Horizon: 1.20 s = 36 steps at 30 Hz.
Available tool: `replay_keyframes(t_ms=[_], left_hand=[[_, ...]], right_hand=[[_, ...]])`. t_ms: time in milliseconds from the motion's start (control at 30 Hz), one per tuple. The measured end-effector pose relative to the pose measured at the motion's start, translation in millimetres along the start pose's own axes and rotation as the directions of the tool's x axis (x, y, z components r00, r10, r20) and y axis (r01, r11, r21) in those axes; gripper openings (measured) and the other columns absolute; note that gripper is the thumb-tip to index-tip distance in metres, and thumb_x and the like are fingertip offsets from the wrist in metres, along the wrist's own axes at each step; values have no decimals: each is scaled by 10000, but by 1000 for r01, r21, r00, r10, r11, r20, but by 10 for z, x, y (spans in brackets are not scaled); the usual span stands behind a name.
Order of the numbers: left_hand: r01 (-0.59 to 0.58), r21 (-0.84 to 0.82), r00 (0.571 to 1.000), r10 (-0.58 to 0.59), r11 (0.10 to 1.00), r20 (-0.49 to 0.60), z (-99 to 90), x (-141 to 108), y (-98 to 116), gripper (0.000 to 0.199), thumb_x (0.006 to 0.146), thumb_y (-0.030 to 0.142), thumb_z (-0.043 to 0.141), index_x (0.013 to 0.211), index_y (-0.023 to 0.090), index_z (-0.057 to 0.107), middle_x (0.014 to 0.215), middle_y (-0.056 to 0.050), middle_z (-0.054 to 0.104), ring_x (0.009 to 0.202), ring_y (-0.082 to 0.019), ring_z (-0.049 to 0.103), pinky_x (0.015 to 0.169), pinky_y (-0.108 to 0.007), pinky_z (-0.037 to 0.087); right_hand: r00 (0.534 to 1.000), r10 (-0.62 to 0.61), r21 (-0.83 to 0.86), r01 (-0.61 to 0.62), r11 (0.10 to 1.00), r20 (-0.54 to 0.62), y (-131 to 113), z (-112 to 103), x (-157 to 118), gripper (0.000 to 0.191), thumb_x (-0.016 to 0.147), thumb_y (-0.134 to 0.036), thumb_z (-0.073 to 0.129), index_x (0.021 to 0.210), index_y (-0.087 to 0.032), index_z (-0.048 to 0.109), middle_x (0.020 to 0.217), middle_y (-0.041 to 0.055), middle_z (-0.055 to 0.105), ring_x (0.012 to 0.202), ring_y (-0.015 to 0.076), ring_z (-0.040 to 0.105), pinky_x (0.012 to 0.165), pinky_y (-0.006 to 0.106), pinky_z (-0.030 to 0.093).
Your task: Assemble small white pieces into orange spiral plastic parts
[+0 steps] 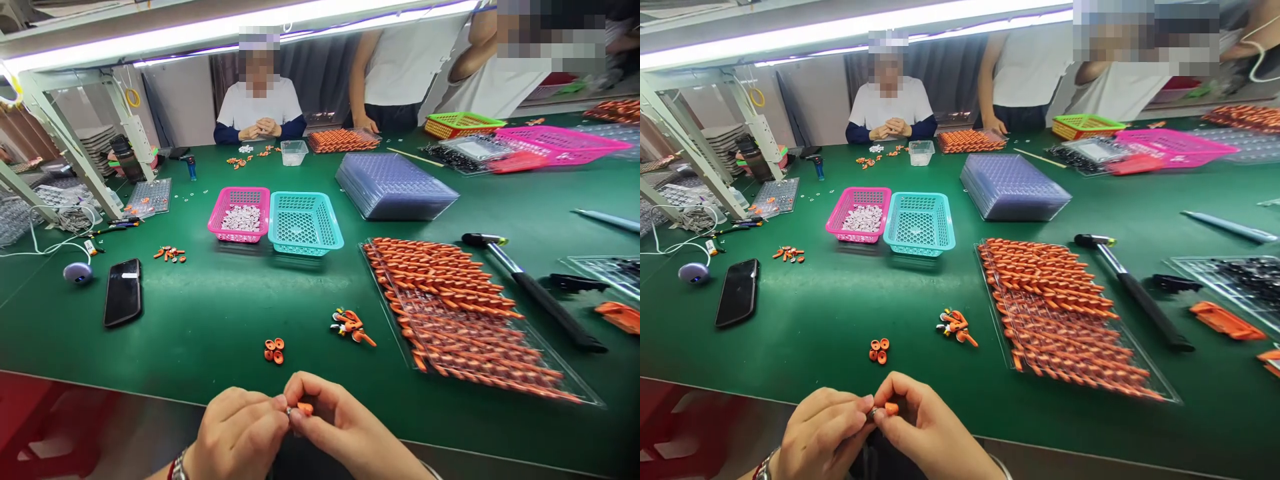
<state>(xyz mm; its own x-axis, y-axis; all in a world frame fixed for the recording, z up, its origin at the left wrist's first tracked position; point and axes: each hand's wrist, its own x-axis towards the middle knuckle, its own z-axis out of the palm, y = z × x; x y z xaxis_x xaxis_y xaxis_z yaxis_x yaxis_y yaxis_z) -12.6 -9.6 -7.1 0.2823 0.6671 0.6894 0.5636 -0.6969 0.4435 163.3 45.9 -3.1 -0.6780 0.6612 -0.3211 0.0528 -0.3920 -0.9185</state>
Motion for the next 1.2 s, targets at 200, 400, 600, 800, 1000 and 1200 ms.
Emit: replay_keyframes(t_ms=[200, 400, 600, 800, 1000, 1200], left_hand=[[-108, 11, 994, 108, 994, 22, -94, 114, 31, 88, 975, 108, 468, 967, 126, 553, 833, -123, 783, 709, -173, 747, 636, -245, 588], [-104, -46, 994, 106, 993, 33, -116, 129, 75, 142, 1001, 159, 434, 900, 156, 533, 771, -100, 784, 682, -162, 756, 664, -210, 592], [186, -143, 981, -193, 972, -31, -26, -16, 75, 43, 952, 230, 577, 967, 197, 553, 770, -38, 778, 644, -124, 733, 650, -188, 577], [378, -144, 916, -392, 915, -88, -6, -90, 111, 216, 858, 333, 708, 984, 225, 572, 786, 16, 775, 686, -121, 742, 691, -173, 583], [328, -136, 935, -342, 935, -94, -13, -56, 107, 170, 879, 323, 685, 979, 218, 596, 811, 11, 777, 729, -121, 750, 724, -169, 583], [290, -143, 947, -306, 946, -101, -19, -34, 105, 183, 871, 294, 695, 1010, 216, 604, 852, -5, 784, 769, -136, 754, 758, -184, 589]], right_hand=[[1000, -29, 318, 30, 948, -8, 116, 126, 32, 480, 663, -546, 793, 648, -189, 473, 681, -41, 459, 635, 110, 376, 598, 222, 318], [1000, -15, 560, 20, 828, -14, 281, 272, -1, 496, 574, -476, 879, 618, -178, 485, 647, -57, 453, 594, 88, 355, 583, 205, 332], [999, 34, 493, -13, 870, -33, 345, 229, -42, 387, 678, -466, 823, 693, -163, 582, 654, -38, 522, 635, 104, 431, 638, 230, 353], [991, -8, 360, 56, 931, -134, 141, 159, -121, 313, 749, -446, 789, 831, -190, 627, 779, -10, 642, 720, 108, 527, 694, 229, 410], [984, 0, 379, 69, 923, -177, 116, 200, -131, 306, 734, -425, 808, 784, -189, 621, 735, -24, 633, 683, 90, 531, 665, 207, 418], [971, 8, 389, 88, 917, -238, 138, 240, -133, 313, 705, -402, 832, 758, -189, 610, 730, -32, 617, 687, 94, 513, 663, 202, 419]])
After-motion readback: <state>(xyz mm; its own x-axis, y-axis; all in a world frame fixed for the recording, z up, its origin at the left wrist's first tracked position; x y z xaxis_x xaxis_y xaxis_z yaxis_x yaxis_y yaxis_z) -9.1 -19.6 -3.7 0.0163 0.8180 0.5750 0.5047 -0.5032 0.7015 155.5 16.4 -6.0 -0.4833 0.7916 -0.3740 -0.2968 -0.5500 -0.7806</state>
